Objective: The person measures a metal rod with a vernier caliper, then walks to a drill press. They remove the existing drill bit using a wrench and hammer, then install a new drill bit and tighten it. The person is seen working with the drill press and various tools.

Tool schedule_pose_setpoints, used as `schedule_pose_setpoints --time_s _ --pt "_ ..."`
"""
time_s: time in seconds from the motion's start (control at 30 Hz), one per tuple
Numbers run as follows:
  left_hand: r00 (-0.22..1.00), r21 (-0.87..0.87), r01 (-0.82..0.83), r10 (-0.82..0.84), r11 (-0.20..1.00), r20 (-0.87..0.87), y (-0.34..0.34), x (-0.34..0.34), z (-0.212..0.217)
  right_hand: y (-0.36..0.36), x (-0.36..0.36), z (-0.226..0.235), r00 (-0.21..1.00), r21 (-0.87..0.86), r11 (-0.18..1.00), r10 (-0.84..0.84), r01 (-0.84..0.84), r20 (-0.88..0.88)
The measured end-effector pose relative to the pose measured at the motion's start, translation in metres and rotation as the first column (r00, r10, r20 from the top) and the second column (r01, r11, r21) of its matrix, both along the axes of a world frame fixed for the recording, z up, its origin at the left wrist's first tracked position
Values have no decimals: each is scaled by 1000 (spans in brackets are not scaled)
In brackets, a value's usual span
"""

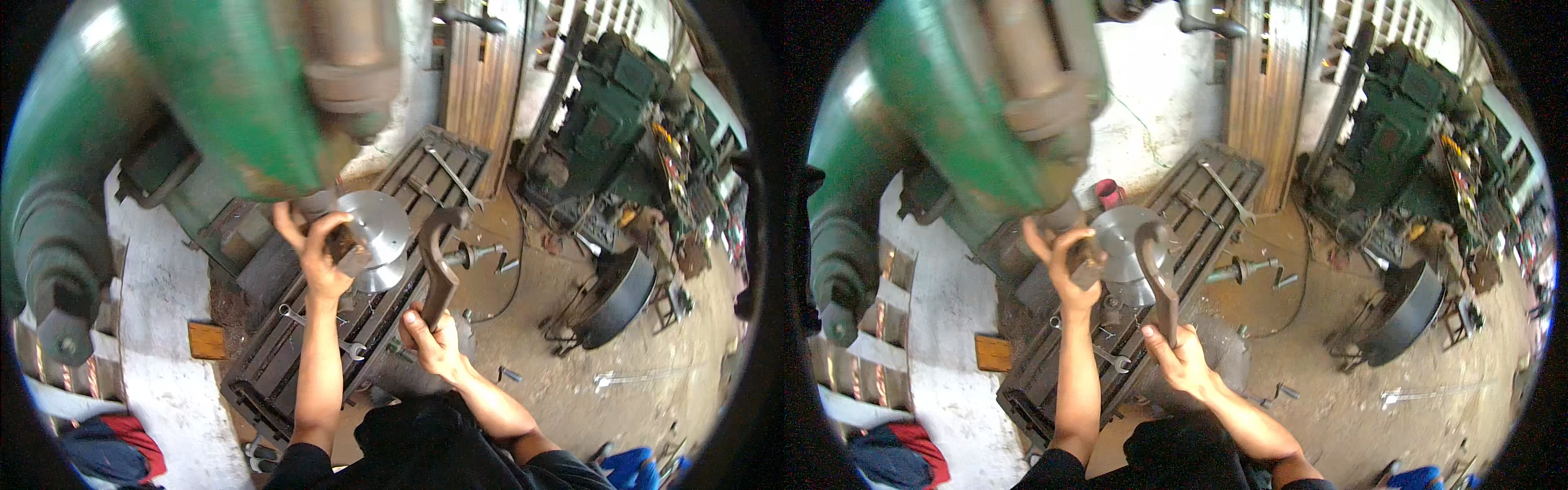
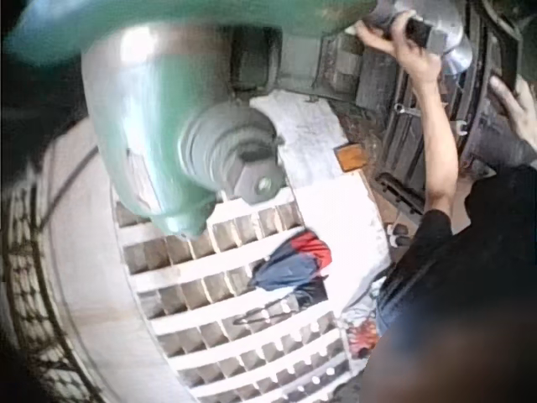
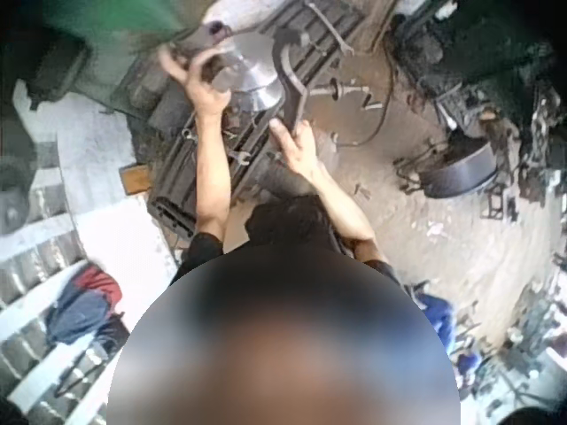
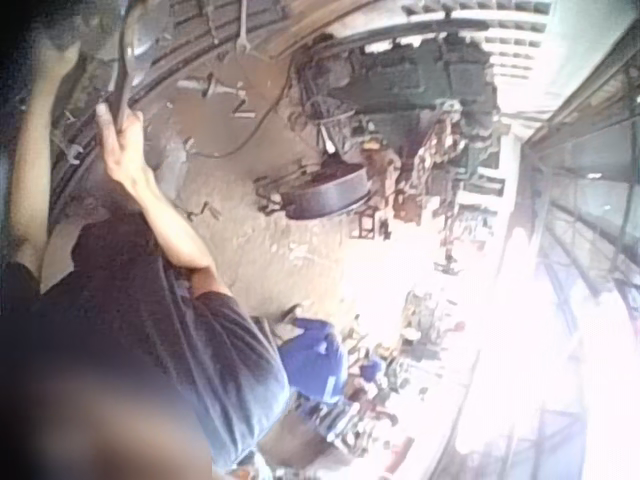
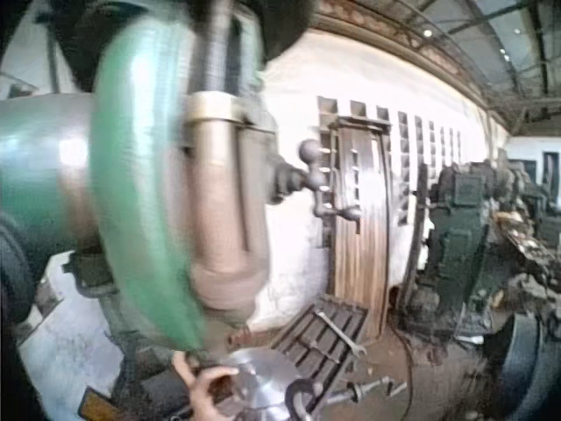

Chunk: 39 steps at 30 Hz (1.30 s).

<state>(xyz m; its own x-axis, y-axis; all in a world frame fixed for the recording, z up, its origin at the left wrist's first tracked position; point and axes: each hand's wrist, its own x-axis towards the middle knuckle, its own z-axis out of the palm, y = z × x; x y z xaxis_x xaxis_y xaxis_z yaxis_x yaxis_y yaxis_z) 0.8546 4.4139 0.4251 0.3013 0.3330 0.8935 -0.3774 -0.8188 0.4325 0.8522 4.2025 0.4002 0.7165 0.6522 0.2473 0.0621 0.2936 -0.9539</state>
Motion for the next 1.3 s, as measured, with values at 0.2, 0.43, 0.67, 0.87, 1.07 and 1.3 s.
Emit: schedule_pose_setpoints --time_s 0.2,0.43,0.67,0.87,1.07,1.3 --pt "996 -32 -84 84 996 -24 -5 1 -4 -17 10 -4 998 -85 996 2 -8 -68" --pt "995 -167 -1 17 986 98 -14 13 -12 -36 21 -18 986 -160 986 11 -38 -168" --pt "944 -268 248 -170 931 283 -13 25 -25 -45 41 -32 953 -151 988 -18 -29 -302" --pt "975 -399 224 -202 889 98 -18 3 -22 -48 48 -34 950 -170 981 40 -97 -310" --pt "979 -359 99 -156 928 -132 -22 -33 -22 -58 52 -37 962 -299 930 150 -215 -227" --pt "880 -535 -254 -38 806 -474 -39 -132 -46 -75 42 -77 950 -649 744 294 -159 104"
